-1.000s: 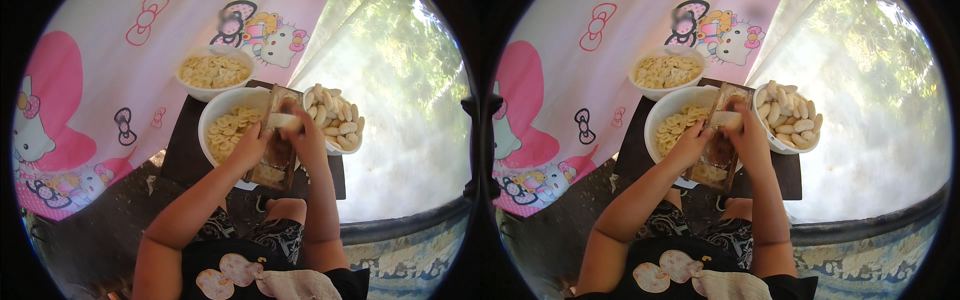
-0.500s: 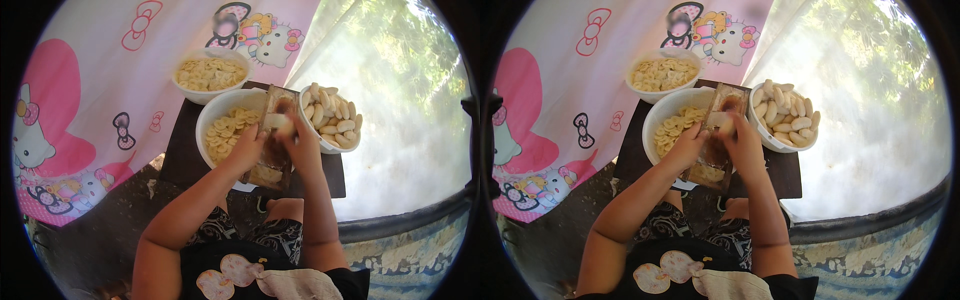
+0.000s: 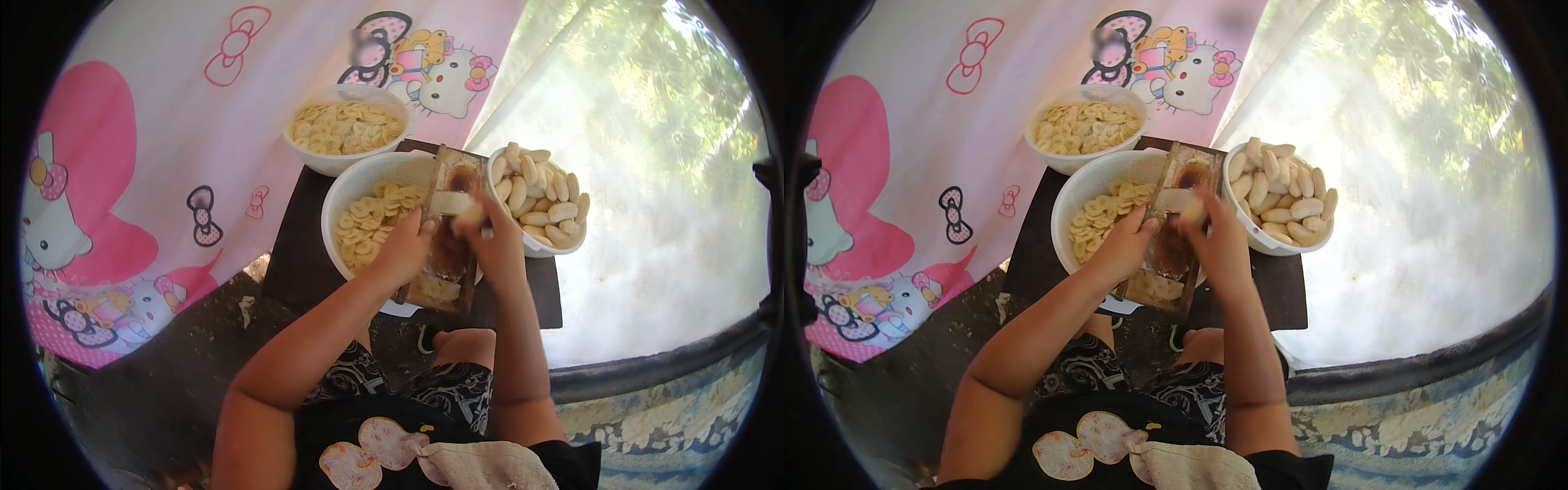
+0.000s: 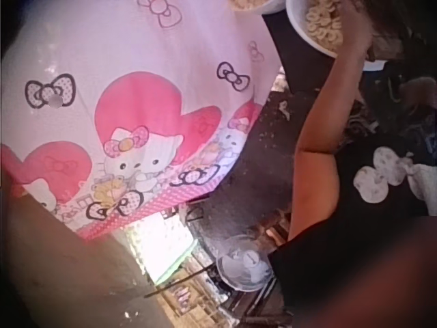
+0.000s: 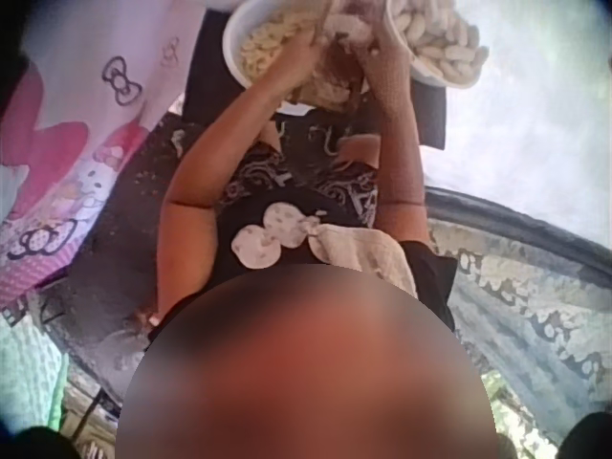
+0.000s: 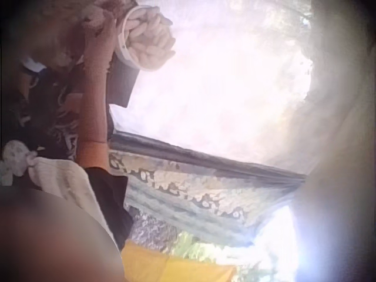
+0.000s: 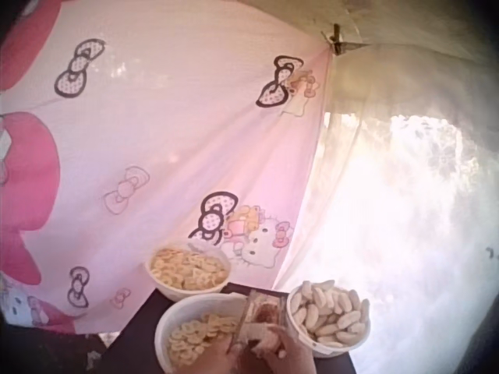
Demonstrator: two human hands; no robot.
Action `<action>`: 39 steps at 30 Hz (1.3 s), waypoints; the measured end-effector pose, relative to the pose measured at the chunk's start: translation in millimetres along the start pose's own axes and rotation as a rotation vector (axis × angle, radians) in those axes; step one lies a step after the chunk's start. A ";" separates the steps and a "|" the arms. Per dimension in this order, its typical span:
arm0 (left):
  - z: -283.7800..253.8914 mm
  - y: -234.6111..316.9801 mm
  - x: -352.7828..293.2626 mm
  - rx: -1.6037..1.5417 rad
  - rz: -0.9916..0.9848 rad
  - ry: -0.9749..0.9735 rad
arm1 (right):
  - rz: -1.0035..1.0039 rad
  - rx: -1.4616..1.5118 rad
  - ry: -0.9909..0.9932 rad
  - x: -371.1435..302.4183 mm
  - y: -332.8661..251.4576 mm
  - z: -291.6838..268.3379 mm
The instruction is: The person repeatedly slices peeled bananas using a manual slicer, placing the slices into a bowl. The person handles whole peeled bananas from a separate bowl and uses both hands to operate the slicer.
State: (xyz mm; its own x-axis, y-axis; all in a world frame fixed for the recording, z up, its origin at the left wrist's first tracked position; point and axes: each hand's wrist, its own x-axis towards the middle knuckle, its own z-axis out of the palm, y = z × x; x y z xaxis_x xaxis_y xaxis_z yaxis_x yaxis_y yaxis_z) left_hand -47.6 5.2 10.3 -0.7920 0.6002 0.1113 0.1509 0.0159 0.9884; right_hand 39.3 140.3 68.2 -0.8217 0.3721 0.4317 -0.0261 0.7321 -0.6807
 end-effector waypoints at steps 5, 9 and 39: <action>0.5 -7.2 -0.2 0.046 0.021 0.004 | -0.162 -0.116 0.053 -7.5 2.4 3.0; 1.6 -6.0 0.5 -0.028 0.031 0.009 | 0.007 -0.149 0.140 74.7 33.2 19.1; 1.5 1.5 -2.0 0.022 -0.046 0.002 | -0.139 -0.290 0.188 81.3 27.4 19.0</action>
State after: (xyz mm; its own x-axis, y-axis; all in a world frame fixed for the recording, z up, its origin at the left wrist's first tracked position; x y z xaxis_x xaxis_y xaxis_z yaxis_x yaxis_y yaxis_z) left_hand -44.9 5.3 11.5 -0.7993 0.5973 0.0661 0.1276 0.0611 0.9899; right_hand -39.1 179.8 73.5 -0.7021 0.3363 0.6277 0.0540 0.9041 -0.4239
